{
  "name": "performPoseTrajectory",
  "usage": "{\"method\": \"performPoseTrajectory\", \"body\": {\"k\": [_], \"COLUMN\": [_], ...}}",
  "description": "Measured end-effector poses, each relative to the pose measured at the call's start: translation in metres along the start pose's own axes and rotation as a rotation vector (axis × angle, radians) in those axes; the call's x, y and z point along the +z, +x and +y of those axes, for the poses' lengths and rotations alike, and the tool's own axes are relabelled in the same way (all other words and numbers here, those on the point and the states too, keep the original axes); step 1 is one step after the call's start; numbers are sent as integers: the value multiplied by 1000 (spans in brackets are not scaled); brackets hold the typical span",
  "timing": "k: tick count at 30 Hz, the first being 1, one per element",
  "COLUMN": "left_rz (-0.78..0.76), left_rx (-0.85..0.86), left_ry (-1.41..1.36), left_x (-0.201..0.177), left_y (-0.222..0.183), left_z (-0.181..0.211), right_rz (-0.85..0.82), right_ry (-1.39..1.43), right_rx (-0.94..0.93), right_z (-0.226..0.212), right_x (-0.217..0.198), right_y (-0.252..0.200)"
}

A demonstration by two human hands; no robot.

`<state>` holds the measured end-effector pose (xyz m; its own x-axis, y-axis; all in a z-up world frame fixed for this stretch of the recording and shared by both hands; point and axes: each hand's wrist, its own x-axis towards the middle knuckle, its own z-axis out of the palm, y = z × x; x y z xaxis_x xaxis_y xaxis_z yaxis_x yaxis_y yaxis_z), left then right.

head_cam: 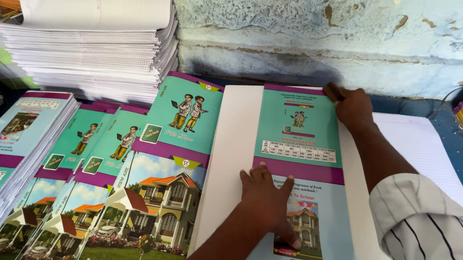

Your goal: The person repeatedly folds a stack of printed booklets in half along the spine and presses the fold with a flat tool. The person handles the booklets one at a time, placing each folded unit back onto the stack.

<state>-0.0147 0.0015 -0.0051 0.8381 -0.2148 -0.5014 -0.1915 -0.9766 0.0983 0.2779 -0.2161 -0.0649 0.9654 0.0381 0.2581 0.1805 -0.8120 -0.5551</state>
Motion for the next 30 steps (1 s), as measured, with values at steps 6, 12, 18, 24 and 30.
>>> {"method": "performPoseTrajectory", "body": {"k": [6,12,18,24,30], "left_rz": [1,74,136,143,136], "left_rx": [-13,-29,-37,-61,-119], "left_ry": [0,14,-7,-25,-29], "left_x": [-2,3,2,-3,-12], "left_y": [-7,-10,-14,-8,4], "left_z": [3,5,4,2,8], "right_rz": [-55,-62,-124,-180,-212], "right_ry": [-69,-28,-86,-135,-5], "right_rx": [-21,-64,-70,-157,-112], "right_z": [2,2,-14,-13,0], "right_x": [-11,-23,-39,-60,-65], "right_y": [-22,-65,-106,-133,-149]}}
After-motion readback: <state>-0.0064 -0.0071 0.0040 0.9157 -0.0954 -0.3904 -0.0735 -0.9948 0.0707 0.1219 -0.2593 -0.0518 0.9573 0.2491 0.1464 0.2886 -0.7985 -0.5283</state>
